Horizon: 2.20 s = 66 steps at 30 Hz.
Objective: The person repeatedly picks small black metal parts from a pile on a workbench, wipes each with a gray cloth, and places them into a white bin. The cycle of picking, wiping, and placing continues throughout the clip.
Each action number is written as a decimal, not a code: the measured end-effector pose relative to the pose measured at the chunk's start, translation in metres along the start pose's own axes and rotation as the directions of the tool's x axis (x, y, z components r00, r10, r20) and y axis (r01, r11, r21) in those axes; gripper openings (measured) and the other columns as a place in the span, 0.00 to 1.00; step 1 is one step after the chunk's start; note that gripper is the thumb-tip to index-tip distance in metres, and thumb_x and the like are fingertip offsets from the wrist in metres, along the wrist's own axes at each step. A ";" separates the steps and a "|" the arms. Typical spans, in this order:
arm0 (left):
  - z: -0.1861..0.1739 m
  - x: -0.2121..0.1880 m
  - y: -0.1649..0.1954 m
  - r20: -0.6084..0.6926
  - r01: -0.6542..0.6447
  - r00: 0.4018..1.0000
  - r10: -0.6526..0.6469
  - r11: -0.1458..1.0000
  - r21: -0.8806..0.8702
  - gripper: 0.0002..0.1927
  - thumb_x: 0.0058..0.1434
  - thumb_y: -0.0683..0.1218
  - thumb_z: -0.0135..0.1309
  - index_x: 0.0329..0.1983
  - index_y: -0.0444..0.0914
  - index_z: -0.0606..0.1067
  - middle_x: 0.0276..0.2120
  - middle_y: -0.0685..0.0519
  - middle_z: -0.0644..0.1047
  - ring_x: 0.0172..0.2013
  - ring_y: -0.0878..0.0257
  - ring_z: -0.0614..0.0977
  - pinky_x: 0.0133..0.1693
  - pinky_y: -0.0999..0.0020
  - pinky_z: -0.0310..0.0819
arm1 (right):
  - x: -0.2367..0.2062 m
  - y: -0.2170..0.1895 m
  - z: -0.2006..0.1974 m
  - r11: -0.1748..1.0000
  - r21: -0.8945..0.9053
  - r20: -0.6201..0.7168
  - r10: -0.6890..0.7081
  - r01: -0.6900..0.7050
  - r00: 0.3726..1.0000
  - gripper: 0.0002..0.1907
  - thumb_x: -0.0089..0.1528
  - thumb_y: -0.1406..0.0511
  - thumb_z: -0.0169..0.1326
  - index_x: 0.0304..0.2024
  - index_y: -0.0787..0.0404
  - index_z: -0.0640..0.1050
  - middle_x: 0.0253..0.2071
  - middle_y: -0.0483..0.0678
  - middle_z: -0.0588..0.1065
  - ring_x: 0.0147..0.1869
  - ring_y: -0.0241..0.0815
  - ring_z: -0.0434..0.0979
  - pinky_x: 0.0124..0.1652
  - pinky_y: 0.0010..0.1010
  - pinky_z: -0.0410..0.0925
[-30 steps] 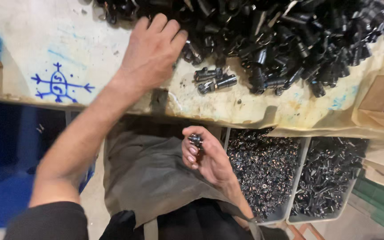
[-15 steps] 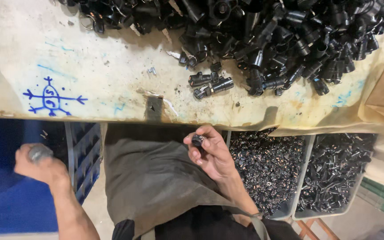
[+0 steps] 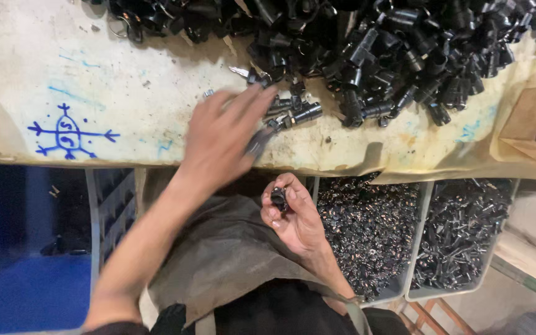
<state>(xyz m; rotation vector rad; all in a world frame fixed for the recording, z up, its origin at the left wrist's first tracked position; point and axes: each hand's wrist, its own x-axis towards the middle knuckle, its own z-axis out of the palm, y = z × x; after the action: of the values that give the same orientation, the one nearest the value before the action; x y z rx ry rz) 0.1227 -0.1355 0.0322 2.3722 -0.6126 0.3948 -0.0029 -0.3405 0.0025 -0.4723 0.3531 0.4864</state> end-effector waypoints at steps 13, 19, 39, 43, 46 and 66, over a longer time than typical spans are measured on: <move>-0.036 -0.008 0.000 0.241 0.160 0.876 -0.418 -0.218 -0.963 0.17 0.69 0.62 0.53 0.44 0.45 0.70 0.36 0.50 0.72 0.40 0.60 0.73 0.53 0.58 0.70 | -0.010 -0.011 -0.009 0.990 0.038 -0.043 -0.135 0.137 0.990 0.12 0.71 0.61 0.53 0.51 0.62 0.71 0.41 0.51 0.71 0.39 0.39 0.69 0.35 0.27 0.64; -0.041 -0.148 -0.010 -0.059 0.234 0.592 -0.803 0.242 -0.942 0.26 0.68 0.64 0.36 0.30 0.38 0.65 0.19 0.54 0.65 0.21 0.65 0.66 0.26 0.68 0.59 | 0.005 -0.015 0.003 1.000 0.001 -0.003 -0.025 0.025 1.000 0.12 0.71 0.61 0.53 0.51 0.62 0.70 0.42 0.53 0.71 0.40 0.39 0.70 0.37 0.28 0.65; -0.084 -0.231 -0.099 -0.453 0.584 -0.164 -0.876 0.284 -0.760 0.08 0.62 0.42 0.42 0.27 0.37 0.68 0.20 0.50 0.67 0.18 0.62 0.66 0.20 0.66 0.56 | 0.011 -0.011 0.006 0.996 -0.061 -0.015 -0.066 0.065 0.998 0.12 0.72 0.62 0.53 0.52 0.63 0.71 0.42 0.54 0.72 0.41 0.42 0.70 0.37 0.30 0.65; -0.095 -0.239 -0.106 -0.217 0.406 -0.304 -0.928 0.080 -0.911 0.10 0.64 0.44 0.43 0.27 0.41 0.69 0.20 0.53 0.68 0.17 0.64 0.67 0.19 0.66 0.68 | 0.010 -0.011 0.004 0.996 -0.060 -0.021 -0.070 0.069 0.997 0.12 0.72 0.61 0.52 0.52 0.62 0.71 0.42 0.52 0.71 0.42 0.41 0.68 0.39 0.30 0.64; -0.100 -0.242 -0.106 -0.213 0.452 -0.312 -0.926 0.052 -0.890 0.11 0.62 0.45 0.39 0.25 0.40 0.69 0.17 0.52 0.66 0.15 0.63 0.64 0.18 0.67 0.60 | 0.012 -0.009 0.004 0.995 -0.082 0.003 -0.055 0.055 0.998 0.11 0.73 0.61 0.51 0.52 0.62 0.71 0.42 0.52 0.71 0.42 0.41 0.67 0.39 0.30 0.63; -0.054 -0.197 -0.079 -0.631 0.821 0.356 -0.690 0.553 -0.142 0.13 0.66 0.41 0.52 0.52 0.31 0.74 0.48 0.41 0.77 0.50 0.46 0.80 0.49 0.57 0.73 | 0.006 -0.017 -0.008 0.983 -0.152 -0.088 -0.113 0.099 0.990 0.13 0.69 0.60 0.53 0.52 0.62 0.73 0.43 0.54 0.74 0.39 0.40 0.70 0.36 0.29 0.65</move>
<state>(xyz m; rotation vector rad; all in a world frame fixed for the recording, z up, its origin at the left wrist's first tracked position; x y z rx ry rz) -0.0098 0.0173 -0.0520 2.1789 0.9164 0.7735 0.0097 -0.3553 -0.0006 -0.6565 0.3841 0.3880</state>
